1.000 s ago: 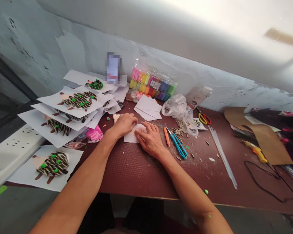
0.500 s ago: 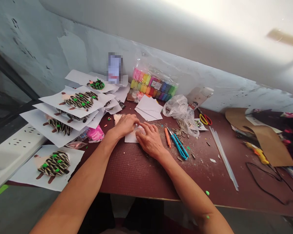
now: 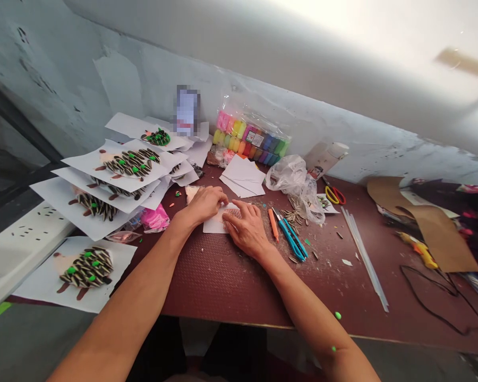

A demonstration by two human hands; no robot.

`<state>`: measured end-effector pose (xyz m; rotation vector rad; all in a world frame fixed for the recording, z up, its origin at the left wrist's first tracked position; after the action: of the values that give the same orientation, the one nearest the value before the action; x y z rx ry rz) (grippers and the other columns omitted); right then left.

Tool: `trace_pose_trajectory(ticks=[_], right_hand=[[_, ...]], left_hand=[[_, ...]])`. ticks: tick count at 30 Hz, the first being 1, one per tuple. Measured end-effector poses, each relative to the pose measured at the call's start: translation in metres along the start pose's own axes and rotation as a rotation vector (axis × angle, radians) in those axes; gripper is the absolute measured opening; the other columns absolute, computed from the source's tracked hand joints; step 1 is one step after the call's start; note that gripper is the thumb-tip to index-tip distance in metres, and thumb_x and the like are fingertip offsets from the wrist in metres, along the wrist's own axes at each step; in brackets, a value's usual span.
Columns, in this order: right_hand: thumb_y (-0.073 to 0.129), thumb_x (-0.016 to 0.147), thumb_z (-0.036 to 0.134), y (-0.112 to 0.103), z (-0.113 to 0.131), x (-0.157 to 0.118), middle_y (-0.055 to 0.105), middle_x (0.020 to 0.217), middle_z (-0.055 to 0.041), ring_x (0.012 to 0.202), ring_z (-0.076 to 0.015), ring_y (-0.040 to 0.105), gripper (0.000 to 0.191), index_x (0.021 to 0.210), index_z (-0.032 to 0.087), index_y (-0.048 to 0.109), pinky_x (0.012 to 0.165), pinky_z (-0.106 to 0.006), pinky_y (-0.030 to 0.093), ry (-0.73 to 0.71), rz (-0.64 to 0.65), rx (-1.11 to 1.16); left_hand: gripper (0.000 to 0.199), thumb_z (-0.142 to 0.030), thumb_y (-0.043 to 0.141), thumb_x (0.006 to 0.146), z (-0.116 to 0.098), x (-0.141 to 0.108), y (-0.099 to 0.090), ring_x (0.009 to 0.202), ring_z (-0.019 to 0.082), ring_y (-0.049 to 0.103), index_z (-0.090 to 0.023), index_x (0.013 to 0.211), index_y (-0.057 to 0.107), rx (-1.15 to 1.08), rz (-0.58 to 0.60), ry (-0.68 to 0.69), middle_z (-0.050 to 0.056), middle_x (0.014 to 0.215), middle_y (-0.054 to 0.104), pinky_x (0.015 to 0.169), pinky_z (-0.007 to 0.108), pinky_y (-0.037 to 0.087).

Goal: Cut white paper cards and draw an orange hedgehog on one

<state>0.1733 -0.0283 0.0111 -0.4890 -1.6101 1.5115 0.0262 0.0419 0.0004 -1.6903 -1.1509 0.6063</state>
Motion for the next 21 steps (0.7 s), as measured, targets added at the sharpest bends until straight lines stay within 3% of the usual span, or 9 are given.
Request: trace_pose_trajectory(ticks=[10,16,21], right_hand=[[0.053,0.101,0.031,-0.003,0.0,-0.002,0.05,0.149,-0.0145,0.128,-0.0282,0.05,0.026,0.115,0.025,0.073,0.107,-0.049,0.036,-0.002,-0.033,0.047],[0.054,0.1,0.033,-0.001,0.006,0.0,0.051,0.149,-0.0121,0.134,-0.0294,0.045,0.024,0.114,0.028,0.074,0.11,-0.05,0.032,-0.038,0.051,0.057],[0.054,0.101,0.034,0.0,0.004,-0.001,0.051,0.148,-0.0117,0.133,-0.0284,0.046,0.025,0.114,0.028,0.074,0.108,-0.049,0.035,-0.021,0.02,0.077]], left_hand=[[0.028,-0.012,0.054,0.086,0.004,0.001,0.002,0.093,0.021,0.063,-0.024,0.095,0.078,-0.017,-0.006,0.028,0.005,0.1,0.072,0.089,0.033,0.047],[0.03,-0.011,0.053,0.085,0.005,0.002,0.003,0.095,0.022,0.064,-0.024,0.094,0.079,-0.021,-0.013,0.02,0.006,0.101,0.072,0.09,0.035,0.048],[0.03,-0.009,0.055,0.082,0.01,0.002,0.004,0.097,0.021,0.065,-0.023,0.096,0.078,-0.088,0.005,0.062,0.005,0.102,0.072,0.091,0.033,0.048]])
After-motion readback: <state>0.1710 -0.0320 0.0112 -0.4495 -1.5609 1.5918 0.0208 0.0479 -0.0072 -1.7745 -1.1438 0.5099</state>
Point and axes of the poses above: each hand's wrist, its own x-axis towards the middle knuckle, its own y-axis out of the palm, z = x × y, the point moved 4 cm from there along x, towards the middle knuckle
